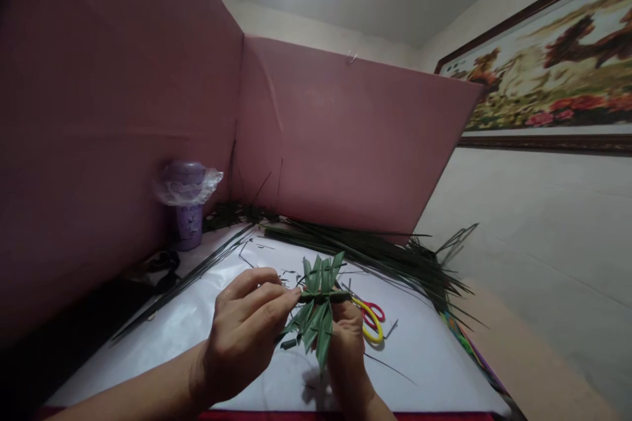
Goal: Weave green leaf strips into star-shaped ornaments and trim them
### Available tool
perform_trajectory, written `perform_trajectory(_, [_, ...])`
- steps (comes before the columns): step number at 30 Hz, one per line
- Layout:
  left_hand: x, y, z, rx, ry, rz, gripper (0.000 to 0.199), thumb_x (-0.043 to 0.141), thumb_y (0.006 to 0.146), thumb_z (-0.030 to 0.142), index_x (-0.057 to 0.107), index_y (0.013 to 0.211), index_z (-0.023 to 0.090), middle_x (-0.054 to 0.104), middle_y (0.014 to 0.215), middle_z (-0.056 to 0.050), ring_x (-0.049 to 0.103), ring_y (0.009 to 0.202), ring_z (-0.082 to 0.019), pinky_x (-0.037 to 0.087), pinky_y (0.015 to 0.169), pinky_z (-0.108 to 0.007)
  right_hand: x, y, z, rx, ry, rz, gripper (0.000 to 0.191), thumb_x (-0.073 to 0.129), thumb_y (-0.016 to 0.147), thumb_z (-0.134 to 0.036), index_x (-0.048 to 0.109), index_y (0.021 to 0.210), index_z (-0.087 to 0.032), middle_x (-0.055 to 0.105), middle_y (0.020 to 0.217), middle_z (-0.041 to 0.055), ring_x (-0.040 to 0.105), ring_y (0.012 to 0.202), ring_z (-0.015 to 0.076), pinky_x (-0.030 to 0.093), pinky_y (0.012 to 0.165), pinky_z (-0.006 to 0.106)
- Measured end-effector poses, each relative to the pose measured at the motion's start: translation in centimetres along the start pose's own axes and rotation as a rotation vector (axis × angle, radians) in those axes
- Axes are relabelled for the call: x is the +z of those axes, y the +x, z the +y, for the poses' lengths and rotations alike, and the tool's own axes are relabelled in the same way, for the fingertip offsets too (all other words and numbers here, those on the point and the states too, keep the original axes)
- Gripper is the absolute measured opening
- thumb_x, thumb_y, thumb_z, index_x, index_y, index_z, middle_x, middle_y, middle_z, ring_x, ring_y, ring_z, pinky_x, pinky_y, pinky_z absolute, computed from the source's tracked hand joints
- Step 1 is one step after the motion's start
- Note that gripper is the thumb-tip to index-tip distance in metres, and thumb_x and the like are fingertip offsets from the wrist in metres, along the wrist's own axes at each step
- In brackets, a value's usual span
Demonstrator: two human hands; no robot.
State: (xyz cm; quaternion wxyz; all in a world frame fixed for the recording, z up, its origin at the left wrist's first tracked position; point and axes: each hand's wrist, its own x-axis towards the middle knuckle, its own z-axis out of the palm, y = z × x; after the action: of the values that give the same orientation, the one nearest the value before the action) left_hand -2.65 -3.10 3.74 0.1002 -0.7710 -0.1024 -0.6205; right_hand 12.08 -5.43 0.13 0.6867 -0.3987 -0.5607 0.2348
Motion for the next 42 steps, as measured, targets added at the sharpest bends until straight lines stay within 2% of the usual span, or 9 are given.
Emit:
perform_trajectory(2, [0.0,0.0,-0.1,-0.014,0.001,0.008,0.026,0.055,0.077,0.002,0.059,0.1,0.012,0.066,0.072,-0.004,0.054,0.069,-0.015,0.046,0.07,-0.035,-0.1,-0.3,0.0,0.025,0.065,-0.005,0.032,0.062,0.077,-0.047,0.058,0.059,-0.021,0.054,0.05,-0.0024,0.044,0.041,0.0111,0.036,0.036,0.023])
perform_trajectory(7, [0.0,0.3,-0.1,-0.071,0.003,0.008,0.02,0.055,0.077,0.003,0.061,0.093,0.013,0.062,0.065,-0.004,0.052,0.065,-0.015,0.046,0.066,-0.034,-0.2,-0.6,0.2,0.079,0.106,0.053,0.023,0.067,0.075,-0.042,0.061,0.07,-0.02,0.058,0.053,-0.0016,0.049,0.045,0.0117,0.037,0.036,0.021])
perform_trajectory(15, [0.2,0.6,-0.5,-0.159,0.003,0.011,0.016,0.055,0.078,0.005,0.062,0.089,0.015,0.057,0.059,-0.003,0.051,0.066,-0.016,0.043,0.06,-0.029,0.3,-0.8,-1.0,0.136,0.087,-0.009,0.018,0.065,0.079,-0.035,0.065,0.072,-0.018,0.061,0.058,0.0015,0.053,0.041,0.0097,0.037,0.033,0.017])
perform_trajectory(18, [0.2,0.5,-0.4,-0.157,-0.013,0.01,0.018,0.055,0.078,0.005,0.062,0.091,0.015,0.058,0.06,-0.003,0.051,0.065,-0.016,0.042,0.06,-0.029,0.2,-1.0,-0.6,0.127,0.073,-0.022,0.017,0.064,0.081,-0.034,0.065,0.074,-0.018,0.057,0.051,-0.0013,0.049,0.038,0.0082,0.035,0.033,0.016])
perform_trajectory(23, [0.3,0.4,-0.4,-0.173,-0.016,-0.015,0.017,0.055,0.078,0.004,0.063,0.088,0.014,0.058,0.06,-0.003,0.05,0.065,-0.016,0.042,0.06,-0.029,0.1,-1.0,0.0,0.127,0.044,-0.041,0.02,0.063,0.081,-0.034,0.064,0.071,-0.017,0.064,0.064,0.0029,0.05,0.039,0.0072,0.033,0.032,0.015])
perform_trajectory(26, [0.3,0.4,-0.4,-0.169,-0.019,-0.019,0.018,0.054,0.077,0.004,0.064,0.089,0.014,0.058,0.06,-0.003,0.049,0.065,-0.016,0.041,0.061,-0.03,0.1,-0.8,-0.4,0.12,0.05,-0.035,0.02,0.064,0.08,-0.035,0.064,0.07,-0.017,0.064,0.065,0.0027,0.05,0.038,0.0068,0.033,0.032,0.016])
perform_trajectory(34, [0.7,-0.2,-0.6,-0.28,-0.084,-0.038,0.021,0.053,0.075,0.001,0.064,0.086,0.014,0.055,0.06,-0.002,0.047,0.065,-0.016,0.039,0.058,-0.028,0.0,-0.7,-0.9,0.134,0.046,-0.005,0.014,0.066,0.079,-0.034,0.067,0.079,-0.019,0.062,0.061,0.0003,0.045,0.037,0.005,0.034,0.033,0.016])
perform_trajectory(42, [0.8,-0.3,-0.8,-0.336,-0.116,-0.058,0.019,0.053,0.075,0.003,0.064,0.084,0.015,0.058,0.061,-0.003,0.047,0.063,-0.015,0.038,0.058,-0.027,0.1,-0.7,-1.0,0.174,0.016,-0.015,0.021,0.065,0.078,-0.038,0.067,0.083,-0.017,0.059,0.056,-0.0004,0.039,0.035,0.005,0.029,0.032,0.017])
